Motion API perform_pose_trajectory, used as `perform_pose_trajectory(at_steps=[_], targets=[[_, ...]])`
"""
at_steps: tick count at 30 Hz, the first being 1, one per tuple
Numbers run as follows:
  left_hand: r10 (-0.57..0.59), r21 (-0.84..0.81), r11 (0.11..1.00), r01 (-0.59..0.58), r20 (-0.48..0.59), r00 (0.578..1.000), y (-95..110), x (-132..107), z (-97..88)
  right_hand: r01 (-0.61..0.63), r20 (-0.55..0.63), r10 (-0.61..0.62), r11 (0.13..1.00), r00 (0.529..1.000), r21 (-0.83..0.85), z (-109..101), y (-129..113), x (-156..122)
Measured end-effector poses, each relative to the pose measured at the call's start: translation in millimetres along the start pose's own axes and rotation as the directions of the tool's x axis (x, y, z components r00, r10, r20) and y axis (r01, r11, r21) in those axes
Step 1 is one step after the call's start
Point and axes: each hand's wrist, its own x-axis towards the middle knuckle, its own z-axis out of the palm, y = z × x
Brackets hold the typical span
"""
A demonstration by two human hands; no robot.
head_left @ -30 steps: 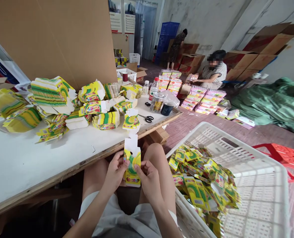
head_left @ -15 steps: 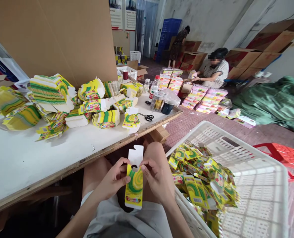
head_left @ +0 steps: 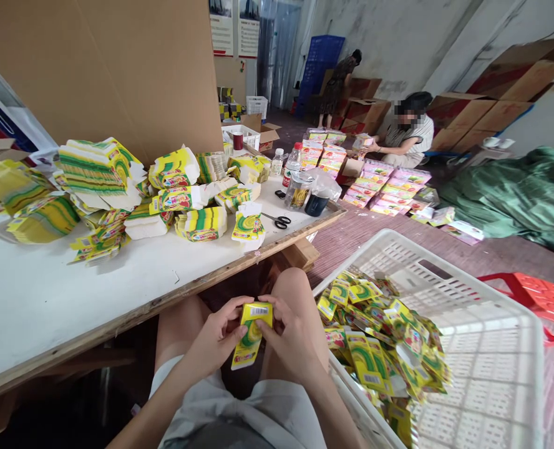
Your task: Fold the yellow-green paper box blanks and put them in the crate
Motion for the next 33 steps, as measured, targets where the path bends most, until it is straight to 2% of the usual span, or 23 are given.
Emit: perform_pose_trajectory(at_steps=[3,9,16,22,25,27,28,29,30,31,32,33], targets=[[-0.015,-0.063,0.998,0.017,0.022,1.000,1,0,0.5,0.013,-0.041,-0.017,0.996,0.999,-0.090,4,0,3],[-0.089,-0.212,0.973,0.087,-0.002,0.996,6,3,-0.4,0.026,-0.001,-0.026,0.994,1.000,-0.108,9,-5,4],[-0.075,-0.177,0.982,0.067,-0.037,0.996,11,4,2.0,0.025,-0.144,-0.064,0.967,0.988,-0.255,12,1,5],[-0.142,-0.223,0.965,0.137,-0.007,0.990,13,5,-6.5,0.125,-0.014,-0.125,0.992,0.992,-0.022,3,-1,7],[-0.101,-0.182,0.978,0.102,0.018,0.995,13,11,-0.2,0.111,-0.069,-0.106,0.991,0.992,0.074,-1,-2,7],[-0.003,-0.116,0.993,0.006,0.026,1.000,17,23,5.4,0.134,-0.192,-0.118,0.988,0.974,0.071,-10,-6,5],[0.054,-0.066,0.996,-0.055,-0.014,0.998,20,33,6.2,0.156,-0.311,-0.146,0.988,0.939,0.007,-18,-10,4],[0.107,-0.006,0.994,-0.108,-0.102,0.989,24,45,4.8,0.166,-0.447,-0.197,0.980,0.873,-0.109,-28,-14,3],[0.153,0.055,0.988,-0.145,-0.210,0.966,27,59,0.9,0.148,-0.584,-0.279,0.954,0.762,-0.262,-40,-19,2],[0.182,0.122,0.982,-0.145,-0.385,0.905,30,75,-5.5,0.107,-0.667,-0.370,0.910,0.647,-0.402,-52,-23,1],[0.183,0.147,0.981,-0.124,-0.512,0.839,32,93,-13.9,0.061,-0.696,-0.447,0.861,0.562,-0.504,-64,-26,-1],[0.169,0.147,0.984,-0.103,-0.571,0.803,33,110,-23.4,0.028,-0.700,-0.495,0.826,0.515,-0.563,-74,-27,-2]])
